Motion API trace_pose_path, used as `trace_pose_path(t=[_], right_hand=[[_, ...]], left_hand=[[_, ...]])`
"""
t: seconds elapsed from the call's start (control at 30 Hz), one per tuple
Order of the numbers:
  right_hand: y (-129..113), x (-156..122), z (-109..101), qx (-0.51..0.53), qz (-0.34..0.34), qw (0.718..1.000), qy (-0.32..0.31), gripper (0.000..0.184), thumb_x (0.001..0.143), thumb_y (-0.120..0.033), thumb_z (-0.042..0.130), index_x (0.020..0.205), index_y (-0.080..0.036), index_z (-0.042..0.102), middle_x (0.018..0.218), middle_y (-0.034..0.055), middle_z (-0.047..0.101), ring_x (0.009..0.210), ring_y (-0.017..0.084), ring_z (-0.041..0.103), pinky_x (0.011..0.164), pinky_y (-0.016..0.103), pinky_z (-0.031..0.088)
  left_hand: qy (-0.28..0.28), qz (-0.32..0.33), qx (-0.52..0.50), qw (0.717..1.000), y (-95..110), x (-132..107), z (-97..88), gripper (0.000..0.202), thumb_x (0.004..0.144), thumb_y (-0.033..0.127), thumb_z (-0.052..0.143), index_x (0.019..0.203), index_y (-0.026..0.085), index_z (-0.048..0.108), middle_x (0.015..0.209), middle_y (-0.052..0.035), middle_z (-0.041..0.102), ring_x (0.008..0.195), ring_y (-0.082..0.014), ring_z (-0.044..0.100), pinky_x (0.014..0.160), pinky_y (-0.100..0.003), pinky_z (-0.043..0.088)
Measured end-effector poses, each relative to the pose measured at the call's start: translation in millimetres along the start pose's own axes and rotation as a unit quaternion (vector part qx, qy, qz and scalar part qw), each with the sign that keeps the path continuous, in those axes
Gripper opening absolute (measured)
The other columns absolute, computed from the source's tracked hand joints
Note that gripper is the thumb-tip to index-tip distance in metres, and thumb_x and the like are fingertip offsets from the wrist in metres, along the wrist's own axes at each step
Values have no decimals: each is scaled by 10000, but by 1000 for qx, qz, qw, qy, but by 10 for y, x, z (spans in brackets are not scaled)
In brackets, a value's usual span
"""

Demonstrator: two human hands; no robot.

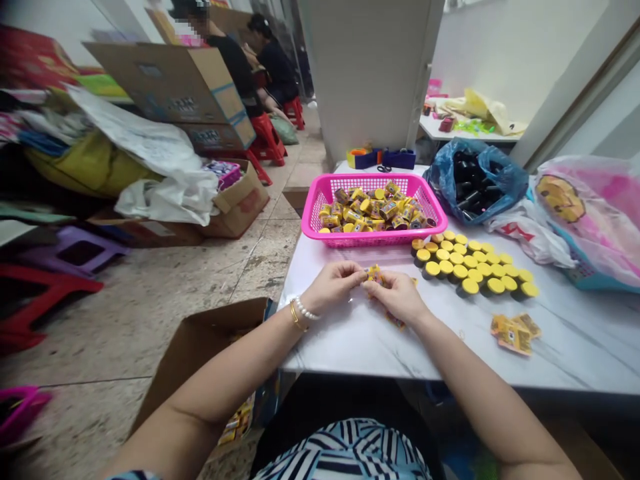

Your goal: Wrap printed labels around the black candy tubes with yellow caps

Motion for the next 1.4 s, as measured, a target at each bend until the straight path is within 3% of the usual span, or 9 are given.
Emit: trace_pose_path(t=[0.17,0.27,0.4,0.53,0.67,0.83,0.93,1.1,1.4], right_hand=[[-32,34,-32,26,-32,999,24,438,784,-590,809,770,-166,701,642,-9,628,532,87,469,485,227,354],[28,72,-39,41,-42,997,49,487,790,-645,787,767,-165,707,625,-1,627,527,103,489,488,239,378],[110,125,-141,69,-60,989,119,504,815,-673,758,855,-171,747,647,23,660,523,134,524,468,258,406],[126,88,-313,100,-87,971,200,499,808,-675,767,881,-181,743,673,42,679,545,161,562,428,257,415],[80,8,-380,96,-111,965,217,481,817,-653,772,949,-191,767,710,56,712,566,172,595,427,262,460],[45,-53,-434,113,-115,951,264,500,774,-670,804,897,-187,762,698,54,717,554,165,614,445,265,506],[28,-72,-421,106,-109,949,275,510,791,-683,781,890,-184,754,697,51,715,567,164,627,454,256,497],[-12,-31,-388,64,-138,952,264,462,864,-656,725,871,-195,750,717,35,716,564,139,584,467,247,446],[-76,-53,-335,-18,-182,949,257,412,908,-608,702,821,-208,747,684,7,652,574,132,547,524,272,466]], left_hand=[[-4,31,86,996,8,-13,17,445,883,556,687,721,142,665,689,-5,623,673,-122,519,652,-245,401],[56,30,100,993,-19,-14,39,453,909,562,652,710,156,635,664,6,581,651,-119,491,619,-246,382],[127,20,21,991,-11,43,90,469,843,641,726,799,180,652,680,-8,603,610,-136,526,560,-269,428],[79,6,-18,997,119,136,279,465,787,655,797,765,204,689,656,-51,650,552,-160,552,522,-322,462],[35,12,-21,999,215,213,462,451,801,637,793,717,199,724,746,-94,719,622,-183,606,614,-365,514],[131,22,-82,988,122,189,371,380,774,551,840,731,208,681,697,-43,663,579,-143,529,562,-319,451],[137,34,-99,985,126,87,310,389,805,551,807,761,176,714,691,-37,649,567,-112,489,534,-276,399],[123,51,-102,986,263,-10,268,421,854,535,769,963,131,820,780,-44,696,613,-86,512,564,-230,404],[121,47,-85,988,285,-22,316,366,819,501,816,926,152,849,839,-77,767,712,-136,621,645,-260,486]])
Point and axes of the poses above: each hand's wrist, its own x-axis towards the middle knuckle, its own z-axis out of the palm, y = z × x, the point moved 5 cm from there along x, towards the middle knuckle
